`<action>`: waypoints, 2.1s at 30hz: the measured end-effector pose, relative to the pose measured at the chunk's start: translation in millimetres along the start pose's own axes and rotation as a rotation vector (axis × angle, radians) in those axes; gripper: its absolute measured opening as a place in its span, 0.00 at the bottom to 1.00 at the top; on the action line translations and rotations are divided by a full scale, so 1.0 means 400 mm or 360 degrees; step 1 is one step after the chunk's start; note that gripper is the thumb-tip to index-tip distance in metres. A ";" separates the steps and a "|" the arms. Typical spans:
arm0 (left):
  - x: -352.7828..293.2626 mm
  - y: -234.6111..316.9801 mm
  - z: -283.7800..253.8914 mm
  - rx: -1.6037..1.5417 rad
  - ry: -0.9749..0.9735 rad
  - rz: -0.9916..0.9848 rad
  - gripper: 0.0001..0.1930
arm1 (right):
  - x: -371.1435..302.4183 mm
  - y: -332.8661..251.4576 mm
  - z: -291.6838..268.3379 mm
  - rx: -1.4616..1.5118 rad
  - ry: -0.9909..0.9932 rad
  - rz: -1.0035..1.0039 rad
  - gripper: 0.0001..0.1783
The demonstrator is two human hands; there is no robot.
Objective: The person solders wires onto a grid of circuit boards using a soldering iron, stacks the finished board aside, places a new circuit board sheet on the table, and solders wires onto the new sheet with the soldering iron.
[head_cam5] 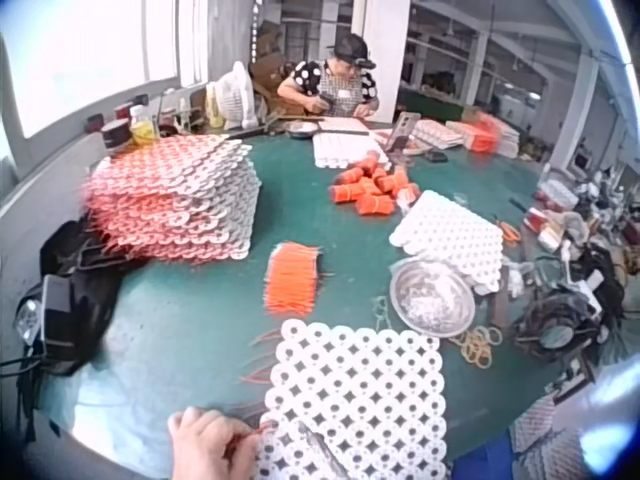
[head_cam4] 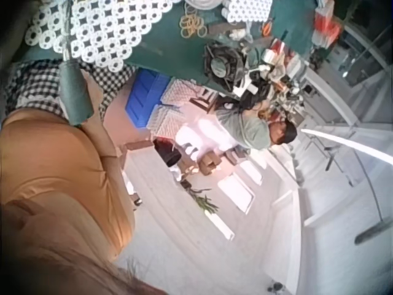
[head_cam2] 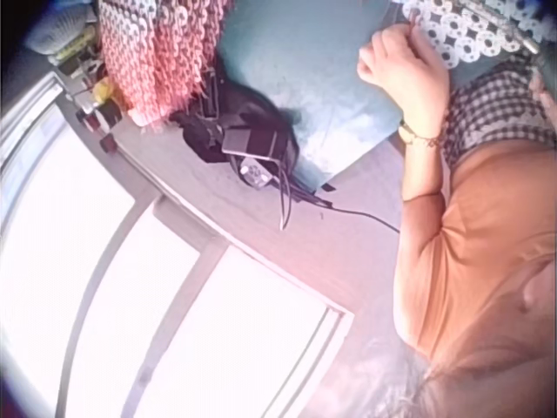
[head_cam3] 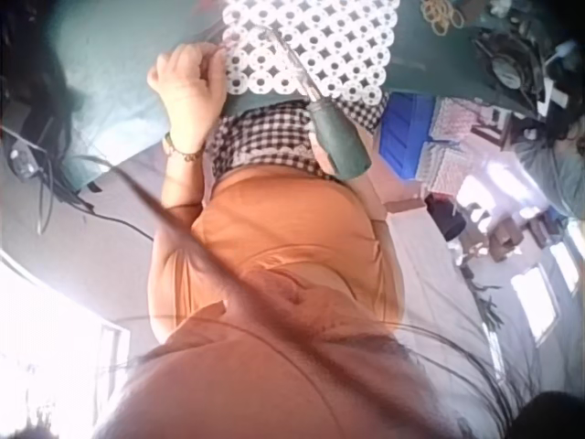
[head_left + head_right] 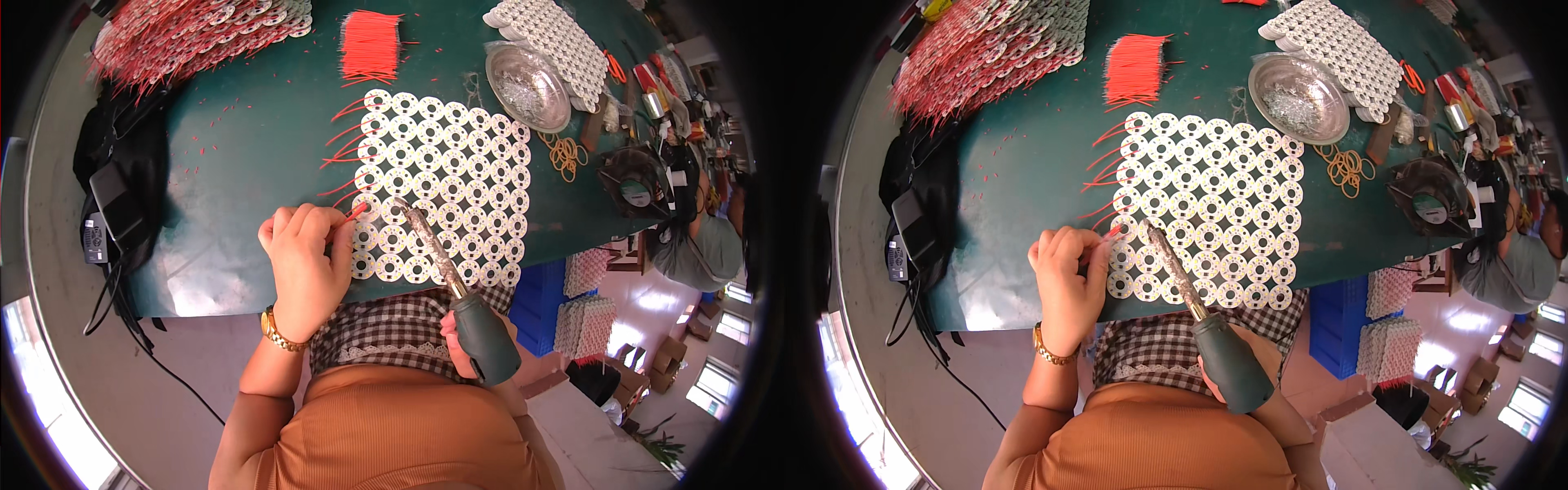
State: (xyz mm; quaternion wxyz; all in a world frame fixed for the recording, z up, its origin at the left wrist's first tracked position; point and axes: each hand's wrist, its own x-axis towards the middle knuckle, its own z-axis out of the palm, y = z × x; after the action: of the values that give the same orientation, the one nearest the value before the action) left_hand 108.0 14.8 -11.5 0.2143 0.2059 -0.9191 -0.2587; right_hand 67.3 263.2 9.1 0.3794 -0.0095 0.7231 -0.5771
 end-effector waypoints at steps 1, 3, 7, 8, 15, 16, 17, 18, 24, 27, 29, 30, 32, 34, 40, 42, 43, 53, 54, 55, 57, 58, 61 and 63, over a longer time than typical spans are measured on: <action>-0.001 0.001 0.000 0.0001 0.0003 0.0003 0.06 | 0.000 0.006 -0.002 0.0255 -0.0005 0.0085 0.13; 0.005 0.004 -0.001 -0.0027 0.0034 0.0008 0.05 | 0.004 0.025 -0.009 0.0503 0.0013 0.0168 0.13; 0.007 -0.007 -0.028 -0.0301 0.0196 -0.0025 0.04 | 0.016 0.070 -0.028 -0.1098 -0.0022 -0.1058 0.08; 0.005 -0.012 -0.041 -0.0339 0.0208 -0.0075 0.04 | 0.012 0.069 -0.026 -0.1105 -0.0025 -0.1018 0.07; -0.026 -0.014 -0.063 -0.0421 0.0152 -0.0269 0.06 | 0.009 0.140 -0.037 -0.0475 -0.0267 -0.1010 0.17; -0.029 -0.017 -0.062 -0.0328 0.0149 -0.0135 0.06 | 0.007 0.152 -0.035 -0.0532 -0.0235 -0.1030 0.16; -0.033 -0.018 -0.059 -0.0374 0.0092 -0.0187 0.06 | 0.005 0.152 -0.033 -0.0530 -0.0242 -0.1028 0.16; -0.035 -0.018 -0.057 -0.0371 0.0092 -0.0193 0.06 | 0.002 0.148 -0.029 -0.0561 -0.0258 -0.0880 0.13; -0.031 -0.008 -0.039 -0.0100 0.0035 -0.0126 0.06 | -0.001 0.117 -0.006 -0.0849 -0.0187 -0.0797 0.04; -0.035 -0.014 -0.033 -0.0114 0.0049 -0.0111 0.06 | 0.006 0.112 0.001 -0.0765 -0.0208 -0.0838 0.04; -0.033 -0.014 -0.035 -0.0103 0.0041 -0.0104 0.06 | 0.002 0.089 0.018 -0.0816 -0.0103 -0.0843 0.05; -0.031 -0.012 -0.036 -0.0095 0.0034 -0.0091 0.06 | 0.004 0.101 0.026 -0.0817 -0.0105 -0.0841 0.05; -0.031 -0.011 -0.035 -0.0092 0.0034 -0.0085 0.05 | 0.011 0.132 0.039 -0.0747 0.0142 -0.1079 0.05; -0.033 -0.011 -0.034 -0.0086 0.0035 -0.0079 0.05 | 0.026 0.123 0.033 -0.0679 0.0078 -0.0663 0.08; -0.032 -0.013 -0.035 -0.0100 0.0031 -0.0086 0.05 | 0.056 0.086 0.014 -0.0375 -0.0144 0.0937 0.23; -0.031 -0.012 -0.030 -0.0092 0.0052 -0.0065 0.05 | 0.063 0.086 0.018 -0.0397 -0.0123 0.0825 0.23; -0.031 -0.011 -0.026 -0.0094 0.0048 -0.0067 0.05 | 0.065 0.087 0.016 -0.0409 -0.0112 0.0769 0.22; -0.030 -0.005 -0.024 -0.0080 0.0029 -0.0054 0.06 | 0.037 0.123 0.004 -0.0504 -0.0031 0.0210 0.18; -0.029 -0.001 -0.023 -0.0045 0.0020 -0.0054 0.06 | 0.036 0.124 0.001 -0.0512 -0.0023 0.0151 0.17; -0.028 0.000 -0.025 -0.0043 0.0020 -0.0053 0.06 | 0.035 0.125 0.002 -0.0519 -0.0015 0.0091 0.17; -0.031 -0.007 -0.021 -0.0044 0.0023 -0.0067 0.06 | 0.043 0.127 0.010 -0.0548 0.0002 -0.0023 0.16; -0.032 -0.013 -0.019 -0.0048 0.0023 -0.0072 0.06 | 0.047 0.128 0.013 -0.0562 0.0011 -0.0081 0.16; -0.035 -0.015 -0.019 -0.0078 0.0054 -0.0044 0.07 | 0.045 0.135 0.010 -0.0587 0.0032 -0.0260 0.15; -0.035 -0.014 -0.019 -0.0070 0.0055 -0.0039 0.07 | 0.046 0.140 0.006 -0.0602 0.0048 -0.0380 0.14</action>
State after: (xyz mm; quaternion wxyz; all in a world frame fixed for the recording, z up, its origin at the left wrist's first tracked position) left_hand 124.9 14.5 -12.7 0.2313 0.2168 -0.9068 -0.2779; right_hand 79.3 271.6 -48.1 0.2891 -0.1575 0.8179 -0.4719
